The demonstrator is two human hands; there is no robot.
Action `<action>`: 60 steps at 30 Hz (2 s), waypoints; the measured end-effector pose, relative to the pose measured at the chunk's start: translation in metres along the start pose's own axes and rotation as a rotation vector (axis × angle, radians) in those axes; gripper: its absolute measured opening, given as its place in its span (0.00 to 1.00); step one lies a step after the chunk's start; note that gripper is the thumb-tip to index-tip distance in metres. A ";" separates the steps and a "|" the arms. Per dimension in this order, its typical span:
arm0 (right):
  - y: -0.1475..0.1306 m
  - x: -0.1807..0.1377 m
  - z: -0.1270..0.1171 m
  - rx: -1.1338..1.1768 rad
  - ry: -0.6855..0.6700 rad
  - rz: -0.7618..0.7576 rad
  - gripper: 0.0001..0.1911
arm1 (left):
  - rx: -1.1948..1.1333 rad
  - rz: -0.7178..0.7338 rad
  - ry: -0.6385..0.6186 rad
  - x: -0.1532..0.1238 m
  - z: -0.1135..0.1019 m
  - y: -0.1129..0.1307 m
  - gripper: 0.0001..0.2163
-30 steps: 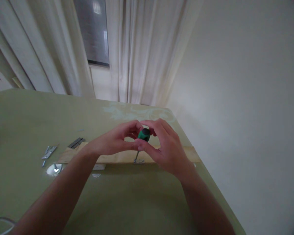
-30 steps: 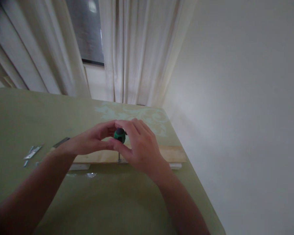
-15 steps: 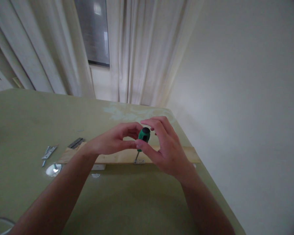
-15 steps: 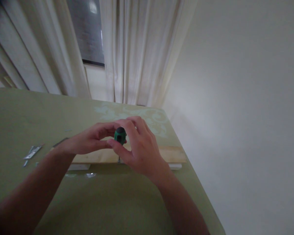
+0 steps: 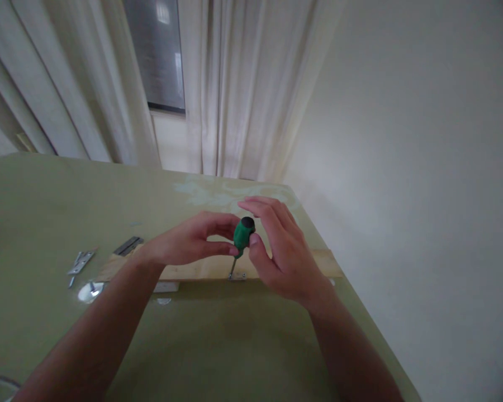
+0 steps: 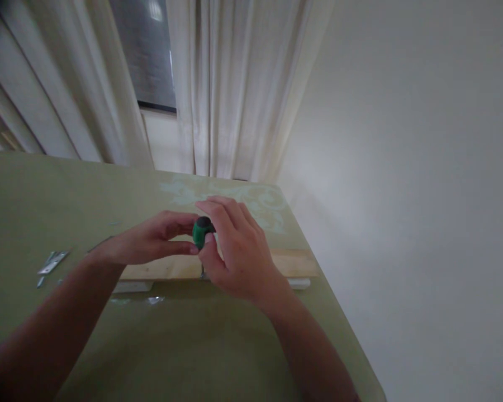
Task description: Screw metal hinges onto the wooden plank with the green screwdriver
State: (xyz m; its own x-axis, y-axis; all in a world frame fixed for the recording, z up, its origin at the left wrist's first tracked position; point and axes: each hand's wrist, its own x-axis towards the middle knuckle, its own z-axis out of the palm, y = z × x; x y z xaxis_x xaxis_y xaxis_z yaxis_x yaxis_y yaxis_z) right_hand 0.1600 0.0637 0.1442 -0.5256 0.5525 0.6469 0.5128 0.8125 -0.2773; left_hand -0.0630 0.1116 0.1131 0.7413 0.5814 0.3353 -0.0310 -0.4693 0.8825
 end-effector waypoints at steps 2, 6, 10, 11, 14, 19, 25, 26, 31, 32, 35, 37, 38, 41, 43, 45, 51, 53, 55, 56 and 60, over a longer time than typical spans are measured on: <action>-0.002 0.001 0.000 0.003 0.006 0.019 0.23 | 0.047 0.008 0.032 0.001 0.002 0.000 0.10; -0.004 0.002 0.003 0.005 0.004 0.056 0.18 | 0.075 0.035 0.120 0.007 0.010 0.000 0.16; -0.001 0.000 0.004 0.018 0.000 0.042 0.17 | 0.063 -0.001 0.083 0.007 0.011 0.000 0.20; -0.001 -0.001 0.003 0.027 -0.008 0.030 0.19 | 0.060 -0.005 0.049 0.006 0.010 0.001 0.20; 0.000 -0.001 0.002 0.049 -0.027 0.005 0.23 | 0.050 -0.018 -0.015 0.002 0.004 0.002 0.13; -0.001 0.001 0.004 0.013 -0.013 0.049 0.25 | 0.122 -0.040 0.010 0.002 0.004 0.001 0.09; 0.002 0.000 0.009 0.034 0.044 0.071 0.18 | 0.099 -0.045 0.064 0.005 0.007 -0.002 0.13; 0.002 -0.001 0.009 0.046 0.040 0.053 0.18 | 0.081 -0.035 0.052 0.004 0.006 -0.003 0.15; 0.003 -0.002 0.008 0.090 -0.026 -0.009 0.26 | 0.061 -0.045 -0.026 0.001 0.001 -0.003 0.10; 0.003 -0.002 0.009 0.090 -0.035 -0.009 0.27 | 0.078 -0.044 -0.010 0.001 0.000 -0.003 0.09; 0.002 -0.001 0.011 0.059 -0.029 0.026 0.27 | 0.133 -0.047 0.047 0.002 0.001 -0.003 0.07; 0.001 0.000 0.013 0.029 0.006 0.056 0.25 | 0.129 -0.069 0.058 0.003 0.004 -0.004 0.08; 0.000 0.000 0.013 0.018 0.026 0.061 0.23 | 0.122 -0.077 0.054 0.004 0.005 -0.004 0.08; 0.000 -0.001 0.013 0.020 0.036 0.039 0.22 | 0.108 -0.056 0.029 0.004 0.006 -0.004 0.10; 0.000 -0.001 0.012 0.042 0.016 0.014 0.25 | 0.088 -0.043 -0.007 0.002 0.003 -0.005 0.10; 0.000 -0.001 0.011 0.054 0.012 0.000 0.27 | 0.066 -0.048 -0.031 0.001 0.000 -0.005 0.09; 0.000 0.000 0.013 -0.010 0.075 0.060 0.23 | 0.144 -0.061 0.040 0.002 0.001 -0.003 0.08; 0.000 0.000 0.014 0.004 0.084 0.052 0.22 | 0.157 -0.064 0.053 0.003 0.003 -0.003 0.10; 0.000 -0.001 0.014 0.028 0.075 0.038 0.26 | 0.146 -0.064 0.033 0.003 0.004 -0.004 0.11; 0.000 -0.001 0.013 0.032 0.062 0.035 0.28 | 0.137 -0.061 0.020 0.003 0.003 -0.005 0.11; 0.000 0.000 0.013 -0.005 0.028 0.052 0.27 | 0.185 -0.034 0.040 0.002 0.001 -0.008 0.08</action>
State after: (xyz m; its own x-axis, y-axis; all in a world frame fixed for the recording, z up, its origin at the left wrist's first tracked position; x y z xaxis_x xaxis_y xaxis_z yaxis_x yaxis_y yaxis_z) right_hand 0.1507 0.0659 0.1348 -0.4793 0.5883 0.6513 0.5424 0.7820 -0.3072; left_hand -0.0610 0.1160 0.1066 0.7126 0.6231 0.3225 0.1203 -0.5613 0.8188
